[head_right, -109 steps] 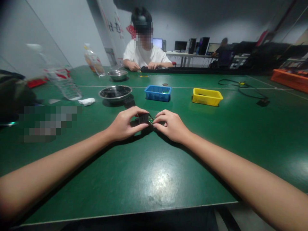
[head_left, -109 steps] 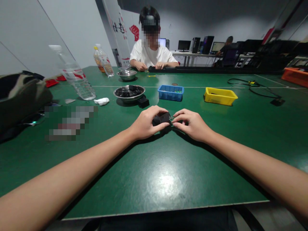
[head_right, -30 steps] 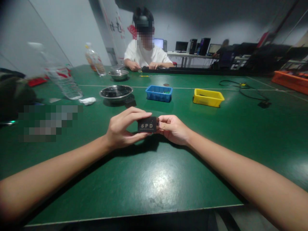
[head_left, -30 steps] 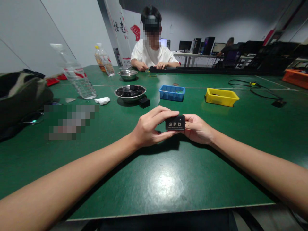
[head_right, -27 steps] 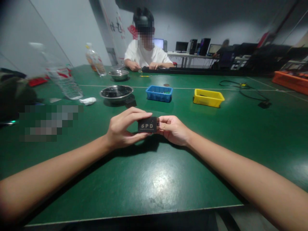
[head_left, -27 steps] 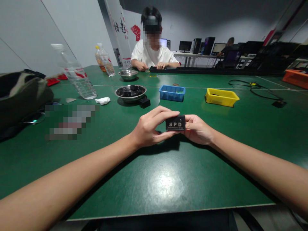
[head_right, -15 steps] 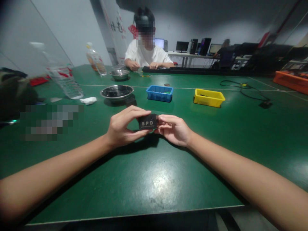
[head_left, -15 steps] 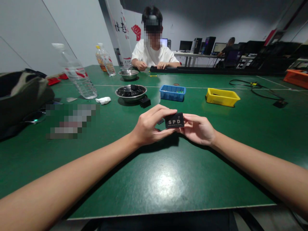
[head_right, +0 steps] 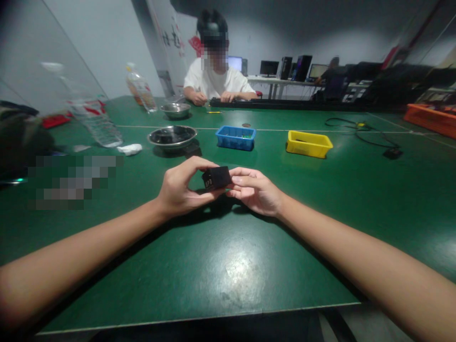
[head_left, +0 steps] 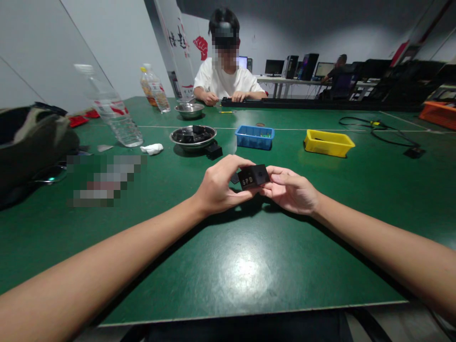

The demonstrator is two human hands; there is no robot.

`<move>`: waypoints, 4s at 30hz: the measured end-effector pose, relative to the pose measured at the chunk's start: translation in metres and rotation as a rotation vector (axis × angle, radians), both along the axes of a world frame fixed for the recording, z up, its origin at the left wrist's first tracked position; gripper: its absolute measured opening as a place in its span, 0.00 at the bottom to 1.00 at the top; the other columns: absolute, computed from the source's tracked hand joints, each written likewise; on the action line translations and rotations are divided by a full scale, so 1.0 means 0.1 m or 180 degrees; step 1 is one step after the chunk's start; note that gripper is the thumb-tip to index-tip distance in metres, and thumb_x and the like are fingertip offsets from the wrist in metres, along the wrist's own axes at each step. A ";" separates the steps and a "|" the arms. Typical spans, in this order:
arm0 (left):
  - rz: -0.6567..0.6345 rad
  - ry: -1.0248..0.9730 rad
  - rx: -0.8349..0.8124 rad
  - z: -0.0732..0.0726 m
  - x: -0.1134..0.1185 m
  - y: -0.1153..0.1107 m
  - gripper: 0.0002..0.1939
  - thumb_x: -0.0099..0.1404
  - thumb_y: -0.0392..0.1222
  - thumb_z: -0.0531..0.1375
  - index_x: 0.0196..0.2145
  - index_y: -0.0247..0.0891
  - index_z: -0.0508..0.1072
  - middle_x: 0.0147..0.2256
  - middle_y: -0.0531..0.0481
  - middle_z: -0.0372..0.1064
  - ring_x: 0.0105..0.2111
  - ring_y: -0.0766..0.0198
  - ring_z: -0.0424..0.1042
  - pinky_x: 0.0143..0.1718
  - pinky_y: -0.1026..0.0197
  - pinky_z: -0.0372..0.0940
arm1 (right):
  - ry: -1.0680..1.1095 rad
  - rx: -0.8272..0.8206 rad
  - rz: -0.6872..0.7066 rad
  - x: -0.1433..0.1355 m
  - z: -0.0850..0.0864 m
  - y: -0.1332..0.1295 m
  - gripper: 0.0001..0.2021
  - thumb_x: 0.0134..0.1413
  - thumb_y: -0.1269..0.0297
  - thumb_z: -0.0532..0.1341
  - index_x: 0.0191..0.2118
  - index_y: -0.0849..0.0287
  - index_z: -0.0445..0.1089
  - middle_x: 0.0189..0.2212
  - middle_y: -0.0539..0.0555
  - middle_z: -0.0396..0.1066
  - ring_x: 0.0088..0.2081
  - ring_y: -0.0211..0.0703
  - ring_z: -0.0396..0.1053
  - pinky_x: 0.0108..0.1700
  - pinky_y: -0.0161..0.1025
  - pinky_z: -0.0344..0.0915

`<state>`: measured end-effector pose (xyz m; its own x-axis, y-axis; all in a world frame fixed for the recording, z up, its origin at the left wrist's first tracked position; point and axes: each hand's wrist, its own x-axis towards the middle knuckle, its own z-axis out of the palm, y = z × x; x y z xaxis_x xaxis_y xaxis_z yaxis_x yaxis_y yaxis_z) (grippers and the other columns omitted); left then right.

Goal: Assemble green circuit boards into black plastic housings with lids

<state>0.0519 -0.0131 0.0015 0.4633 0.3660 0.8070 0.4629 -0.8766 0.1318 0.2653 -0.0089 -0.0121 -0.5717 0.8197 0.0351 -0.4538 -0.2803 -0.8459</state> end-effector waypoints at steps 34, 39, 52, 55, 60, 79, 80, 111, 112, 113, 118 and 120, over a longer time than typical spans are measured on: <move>-0.0300 0.0263 -0.0610 -0.01 -0.01 0.06 0.07 0.66 0.41 0.64 0.34 0.37 0.71 0.38 0.47 0.75 0.39 0.62 0.75 0.43 0.61 0.69 | -0.2443 0.3985 -0.1155 0.04 0.04 0.00 0.05 0.58 0.67 0.66 0.39 0.58 0.71 0.35 0.53 0.74 0.35 0.39 0.70 0.38 0.36 0.68; -0.0329 0.0364 -0.0914 -0.03 -0.01 0.09 0.07 0.67 0.42 0.63 0.35 0.37 0.71 0.38 0.47 0.75 0.39 0.61 0.75 0.43 0.60 0.69 | -0.2615 0.3981 -0.1213 0.04 0.04 0.01 0.03 0.55 0.69 0.66 0.37 0.59 0.73 0.33 0.52 0.74 0.33 0.38 0.71 0.37 0.36 0.68; 0.0115 0.1523 -0.1375 -0.06 -0.46 0.53 0.15 0.64 0.42 0.59 0.46 0.37 0.77 0.48 0.41 0.76 0.49 0.52 0.75 0.54 0.49 0.69 | -0.3297 0.3210 -0.1671 0.18 -0.06 0.24 0.05 0.47 0.71 0.68 0.33 0.59 0.75 0.28 0.51 0.75 0.29 0.41 0.73 0.35 0.39 0.69; 0.0201 0.1524 -0.1295 -0.06 -0.47 0.56 0.14 0.65 0.43 0.58 0.44 0.36 0.79 0.44 0.41 0.77 0.44 0.54 0.77 0.49 0.52 0.70 | -0.3222 0.3132 -0.1513 0.19 -0.06 0.25 0.05 0.47 0.70 0.69 0.33 0.59 0.75 0.28 0.50 0.75 0.29 0.40 0.73 0.35 0.38 0.69; 0.0455 0.1393 -0.1161 -0.09 -0.46 0.58 0.13 0.68 0.45 0.58 0.38 0.36 0.80 0.35 0.44 0.77 0.35 0.59 0.76 0.39 0.59 0.69 | -0.3016 0.3258 -0.1145 0.17 -0.03 0.19 0.06 0.49 0.69 0.69 0.35 0.60 0.75 0.30 0.50 0.74 0.30 0.38 0.72 0.34 0.36 0.69; 0.0064 0.0117 -0.0936 0.05 -0.06 0.10 0.13 0.72 0.43 0.56 0.36 0.35 0.79 0.33 0.47 0.81 0.31 0.62 0.78 0.36 0.63 0.69 | -0.2261 0.3338 -0.1598 0.04 0.04 -0.02 0.09 0.60 0.64 0.64 0.44 0.57 0.76 0.34 0.52 0.80 0.35 0.41 0.75 0.39 0.39 0.71; 0.0042 0.0112 -0.0928 0.05 -0.05 0.09 0.13 0.72 0.43 0.57 0.37 0.35 0.79 0.34 0.46 0.81 0.32 0.62 0.78 0.36 0.63 0.70 | -0.2229 0.3333 -0.1633 0.04 0.04 -0.03 0.08 0.59 0.64 0.64 0.43 0.57 0.77 0.34 0.52 0.80 0.34 0.41 0.75 0.39 0.38 0.71; 0.0036 0.0327 0.0522 0.03 0.01 -0.04 0.04 0.67 0.37 0.64 0.35 0.37 0.72 0.49 0.40 0.78 0.47 0.59 0.79 0.46 0.58 0.74 | -0.1541 0.2654 -0.1550 -0.10 0.07 -0.19 0.10 0.54 0.60 0.70 0.39 0.57 0.74 0.35 0.52 0.80 0.36 0.41 0.77 0.40 0.39 0.74; 0.0037 0.0370 0.0536 0.03 0.01 -0.03 0.03 0.67 0.37 0.64 0.36 0.37 0.72 0.50 0.39 0.78 0.48 0.59 0.79 0.47 0.58 0.75 | -0.1529 0.2542 -0.1525 -0.11 0.06 -0.18 0.11 0.53 0.58 0.70 0.38 0.57 0.74 0.34 0.51 0.79 0.35 0.41 0.77 0.40 0.39 0.74; 0.0024 0.0409 0.0540 0.03 0.01 -0.02 0.03 0.68 0.37 0.63 0.36 0.36 0.72 0.51 0.39 0.77 0.49 0.58 0.78 0.47 0.58 0.75 | -0.1515 0.2426 -0.1505 -0.11 0.05 -0.18 0.12 0.53 0.57 0.71 0.37 0.57 0.73 0.33 0.51 0.79 0.34 0.41 0.77 0.39 0.39 0.74; -0.0114 0.0506 0.0515 -0.01 0.01 0.03 0.03 0.68 0.36 0.64 0.37 0.35 0.74 0.54 0.35 0.75 0.50 0.57 0.77 0.50 0.56 0.74 | -0.1393 0.2039 -0.1570 -0.11 0.02 -0.10 0.15 0.49 0.53 0.71 0.32 0.59 0.71 0.29 0.51 0.76 0.30 0.39 0.74 0.35 0.37 0.72; -0.0122 0.0539 0.0499 -0.02 0.02 0.04 0.02 0.68 0.35 0.63 0.37 0.35 0.74 0.54 0.35 0.75 0.51 0.57 0.77 0.51 0.56 0.74 | -0.1372 0.1983 -0.1592 -0.11 0.03 -0.09 0.15 0.48 0.54 0.72 0.31 0.59 0.71 0.28 0.50 0.76 0.29 0.39 0.73 0.34 0.37 0.71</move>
<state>0.0541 -0.0096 -0.0008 0.6082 0.2218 0.7622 0.4328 -0.8975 -0.0842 0.2544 -0.0176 -0.0090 -0.2204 0.8800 0.4207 -0.0084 0.4296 -0.9030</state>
